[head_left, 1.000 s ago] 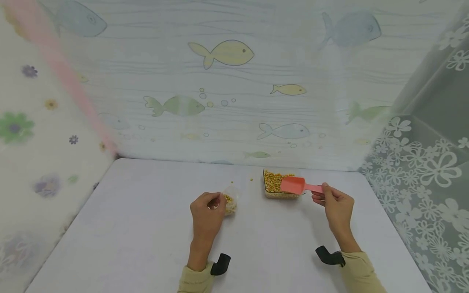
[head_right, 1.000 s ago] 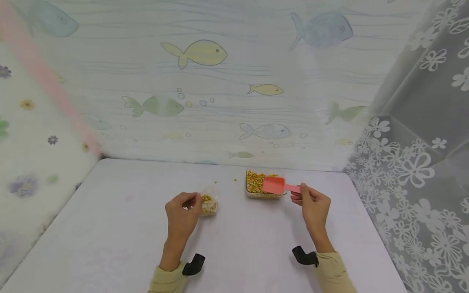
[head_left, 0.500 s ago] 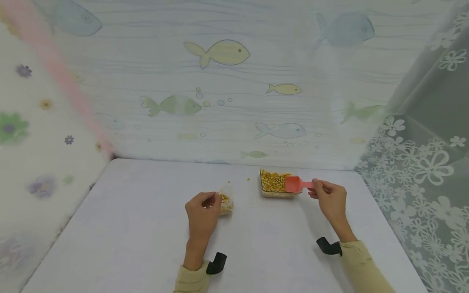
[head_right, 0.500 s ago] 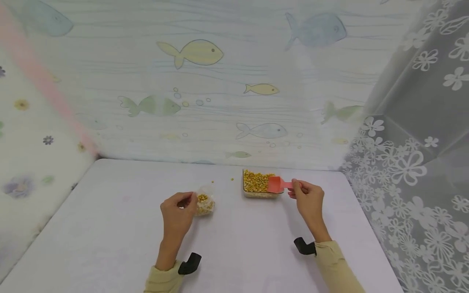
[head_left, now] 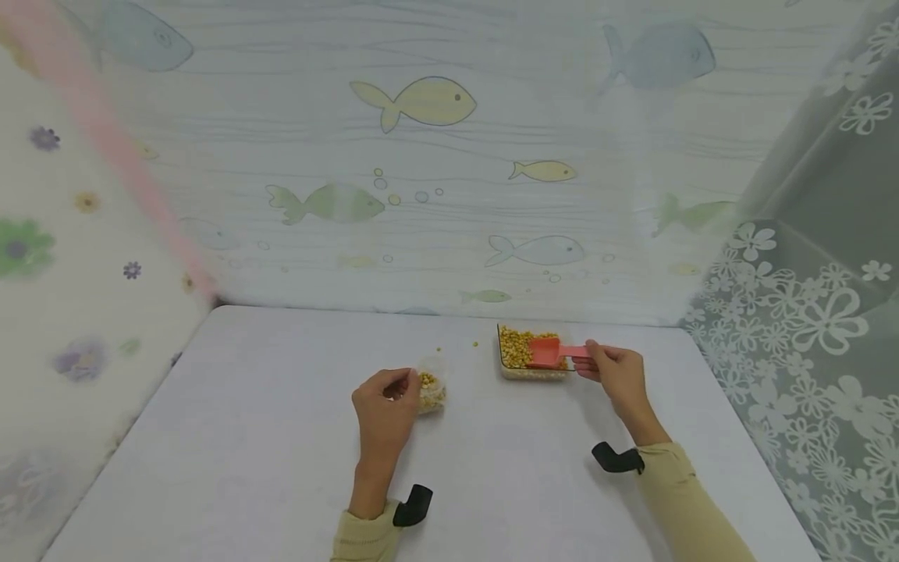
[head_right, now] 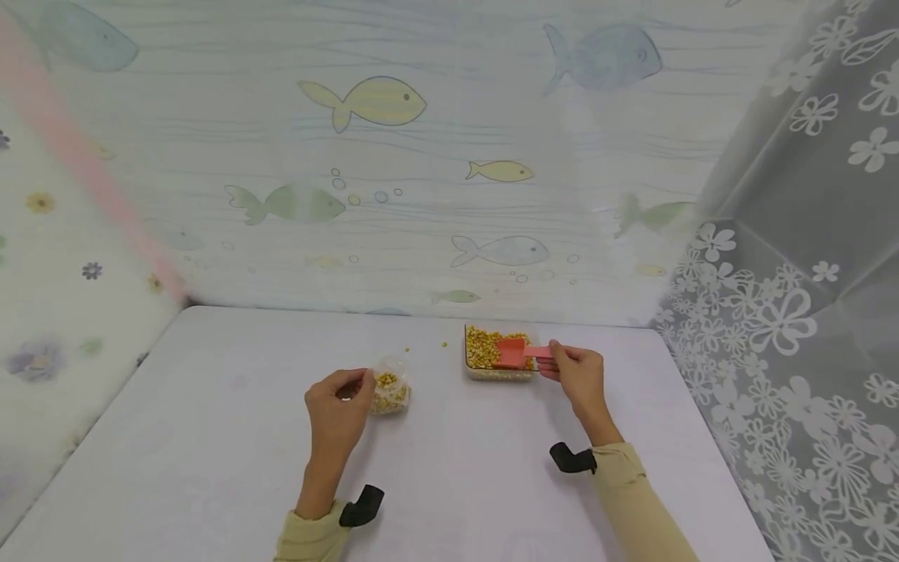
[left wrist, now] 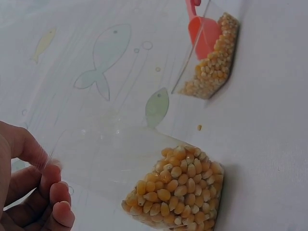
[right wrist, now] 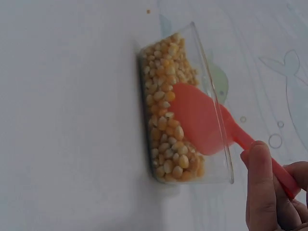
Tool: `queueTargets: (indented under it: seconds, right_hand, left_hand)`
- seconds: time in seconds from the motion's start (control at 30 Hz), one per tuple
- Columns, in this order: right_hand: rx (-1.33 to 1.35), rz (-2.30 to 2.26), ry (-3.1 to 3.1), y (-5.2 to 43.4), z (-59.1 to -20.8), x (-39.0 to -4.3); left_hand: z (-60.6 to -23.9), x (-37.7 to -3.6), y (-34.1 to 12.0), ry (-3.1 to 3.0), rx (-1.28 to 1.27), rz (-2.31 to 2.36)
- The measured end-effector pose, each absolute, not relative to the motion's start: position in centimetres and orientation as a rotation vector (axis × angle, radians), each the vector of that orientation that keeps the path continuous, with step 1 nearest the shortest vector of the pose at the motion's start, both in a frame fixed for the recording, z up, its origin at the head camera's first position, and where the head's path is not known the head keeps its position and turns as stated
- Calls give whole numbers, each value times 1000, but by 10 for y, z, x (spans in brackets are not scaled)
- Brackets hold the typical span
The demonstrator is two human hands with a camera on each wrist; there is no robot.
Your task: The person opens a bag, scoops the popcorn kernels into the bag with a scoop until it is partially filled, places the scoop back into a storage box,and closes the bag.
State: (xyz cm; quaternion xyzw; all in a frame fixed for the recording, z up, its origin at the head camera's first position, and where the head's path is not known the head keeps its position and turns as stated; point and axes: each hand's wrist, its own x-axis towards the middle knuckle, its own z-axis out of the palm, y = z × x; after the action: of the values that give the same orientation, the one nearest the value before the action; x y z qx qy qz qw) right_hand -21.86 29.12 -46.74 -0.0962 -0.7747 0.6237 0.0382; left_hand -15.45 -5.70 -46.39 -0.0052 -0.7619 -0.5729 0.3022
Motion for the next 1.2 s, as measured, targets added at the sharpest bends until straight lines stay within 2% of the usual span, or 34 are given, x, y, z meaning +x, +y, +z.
queueTargets:
  seconds: [0.53,1.2]
  right_hand:
    - [-528,2321,-2250,300,-473,-222]
    - [-581,2770,-1821,303,-475,-214]
  left_hand:
    - [-465,-154,-57,-2014,-74,-1479]
    - [-468,-157,-57,-2009,-77,-1499]
